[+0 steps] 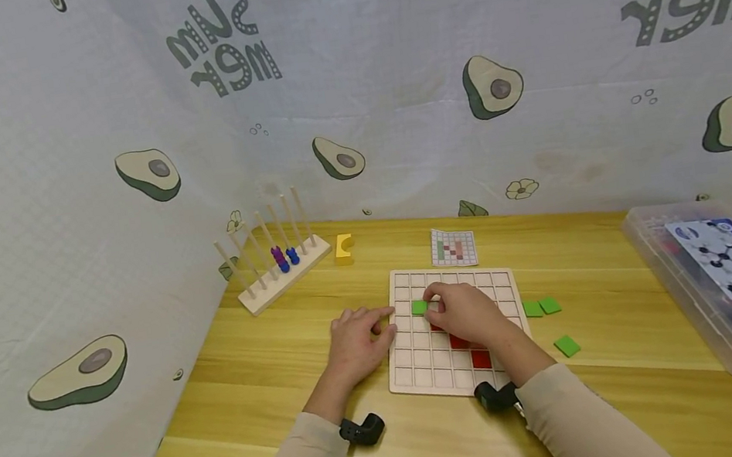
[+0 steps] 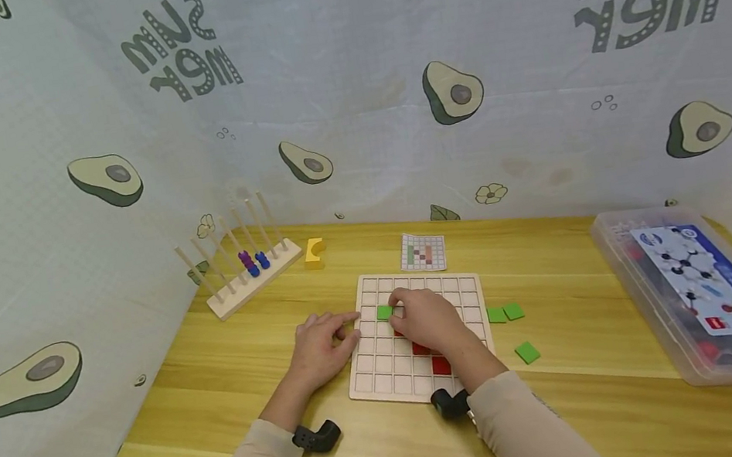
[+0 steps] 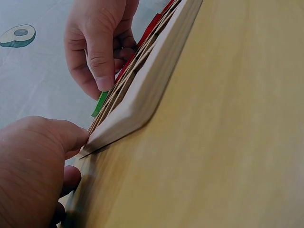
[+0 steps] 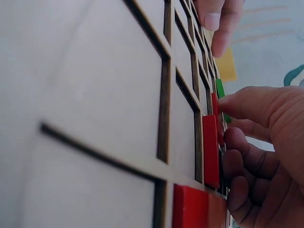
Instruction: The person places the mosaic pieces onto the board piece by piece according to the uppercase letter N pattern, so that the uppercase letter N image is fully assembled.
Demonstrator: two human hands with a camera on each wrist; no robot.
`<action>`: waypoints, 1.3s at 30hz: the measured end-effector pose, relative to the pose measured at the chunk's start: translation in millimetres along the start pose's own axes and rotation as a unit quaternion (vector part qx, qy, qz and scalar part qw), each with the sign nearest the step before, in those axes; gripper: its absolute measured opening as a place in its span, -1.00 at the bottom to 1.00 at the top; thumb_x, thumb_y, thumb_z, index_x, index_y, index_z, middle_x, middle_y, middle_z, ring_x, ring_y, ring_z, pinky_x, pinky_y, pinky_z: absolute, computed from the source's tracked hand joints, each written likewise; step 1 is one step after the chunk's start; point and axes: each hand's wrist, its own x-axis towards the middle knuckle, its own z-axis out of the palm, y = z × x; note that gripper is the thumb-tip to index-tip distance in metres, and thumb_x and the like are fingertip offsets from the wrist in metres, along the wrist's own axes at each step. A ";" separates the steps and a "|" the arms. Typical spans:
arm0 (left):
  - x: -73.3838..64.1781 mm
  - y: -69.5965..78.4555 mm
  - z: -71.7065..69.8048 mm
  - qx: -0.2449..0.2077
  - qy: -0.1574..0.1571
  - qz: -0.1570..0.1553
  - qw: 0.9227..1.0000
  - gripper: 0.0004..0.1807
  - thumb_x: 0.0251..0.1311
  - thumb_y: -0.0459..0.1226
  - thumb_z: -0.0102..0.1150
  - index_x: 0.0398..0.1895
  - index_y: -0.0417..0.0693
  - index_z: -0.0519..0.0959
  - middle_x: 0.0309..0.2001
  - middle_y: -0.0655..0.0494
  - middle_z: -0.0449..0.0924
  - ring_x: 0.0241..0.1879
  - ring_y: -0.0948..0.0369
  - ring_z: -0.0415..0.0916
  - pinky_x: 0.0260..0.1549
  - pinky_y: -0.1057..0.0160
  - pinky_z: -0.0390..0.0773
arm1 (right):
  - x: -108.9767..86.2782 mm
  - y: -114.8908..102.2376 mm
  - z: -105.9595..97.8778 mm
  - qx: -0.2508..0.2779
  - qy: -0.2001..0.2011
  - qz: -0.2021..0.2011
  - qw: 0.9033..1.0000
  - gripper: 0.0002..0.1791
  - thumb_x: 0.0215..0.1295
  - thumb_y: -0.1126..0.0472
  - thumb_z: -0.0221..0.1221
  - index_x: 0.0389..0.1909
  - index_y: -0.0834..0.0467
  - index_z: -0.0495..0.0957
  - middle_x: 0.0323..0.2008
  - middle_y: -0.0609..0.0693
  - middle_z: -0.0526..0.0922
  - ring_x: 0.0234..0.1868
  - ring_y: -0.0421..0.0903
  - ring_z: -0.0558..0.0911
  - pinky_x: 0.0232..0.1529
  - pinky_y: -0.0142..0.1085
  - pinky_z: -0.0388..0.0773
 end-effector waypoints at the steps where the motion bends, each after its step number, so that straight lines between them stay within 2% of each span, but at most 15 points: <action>1: 0.0 -0.3 0.1 0.000 0.000 0.000 1.000 -0.63 0.38 0.00 0.19 0.20 0.25 0.66 -0.39 0.32 0.50 -0.32 0.27 0.28 -0.22 0.22 0.15 | 0.3 -0.5 0.1 -0.001 -0.001 0.003 1.000 -0.71 0.34 0.07 0.28 0.03 0.07 0.64 -0.53 -0.11 0.56 -0.56 -0.17 0.45 -0.48 -0.29 0.35; 10: 1.1 -2.2 1.4 0.003 -0.005 -0.003 1.000 -0.62 0.39 0.03 0.17 0.22 0.29 0.65 -0.37 0.34 0.49 -0.31 0.28 0.26 -0.22 0.23 0.14 | 1.6 -2.8 0.5 -0.003 -0.013 0.014 1.000 -0.67 0.37 0.07 0.25 0.08 0.07 0.62 -0.52 -0.09 0.59 -0.56 -0.16 0.47 -0.48 -0.26 0.38; 20: 0.4 -1.6 1.6 -0.003 -0.003 -0.001 1.000 -0.63 0.39 0.01 0.18 0.21 0.26 0.65 -0.38 0.33 0.49 -0.32 0.27 0.26 -0.22 0.22 0.14 | -6.0 0.5 -8.6 0.062 -0.015 0.031 0.997 -0.61 0.41 0.06 0.23 0.18 0.09 0.58 -0.47 -0.04 0.56 -0.56 -0.12 0.45 -0.48 -0.27 0.38; 24: 0.4 -1.1 1.0 -0.003 -0.001 -0.001 1.000 -0.63 0.38 0.01 0.19 0.20 0.26 0.66 -0.40 0.33 0.48 -0.33 0.27 0.25 -0.22 0.23 0.14 | -13.4 1.8 -13.6 0.076 -0.009 0.041 0.996 -0.62 0.42 0.05 0.22 0.18 0.07 0.57 -0.45 -0.03 0.54 -0.54 -0.12 0.45 -0.47 -0.26 0.39; 33: 0.1 0.2 0.3 0.001 -0.002 -0.005 1.000 -0.63 0.38 0.01 0.19 0.21 0.27 0.66 -0.41 0.34 0.47 -0.33 0.27 0.25 -0.22 0.23 0.14 | -41.4 10.5 -17.3 0.071 -0.020 0.029 0.997 -0.68 0.40 0.07 0.23 0.09 0.10 0.61 -0.54 -0.06 0.46 -0.56 -0.14 0.40 -0.47 -0.28 0.33; 39: 0.2 1.3 0.1 0.000 -0.001 -0.004 1.000 -0.63 0.39 0.01 0.18 0.21 0.26 0.65 -0.39 0.33 0.49 -0.33 0.27 0.26 -0.22 0.23 0.15 | -56.8 24.5 -18.7 0.061 -0.016 0.037 0.997 -0.72 0.39 0.06 0.23 0.03 0.09 0.62 -0.44 -0.08 0.54 -0.38 -0.12 0.46 -0.29 -0.26 0.40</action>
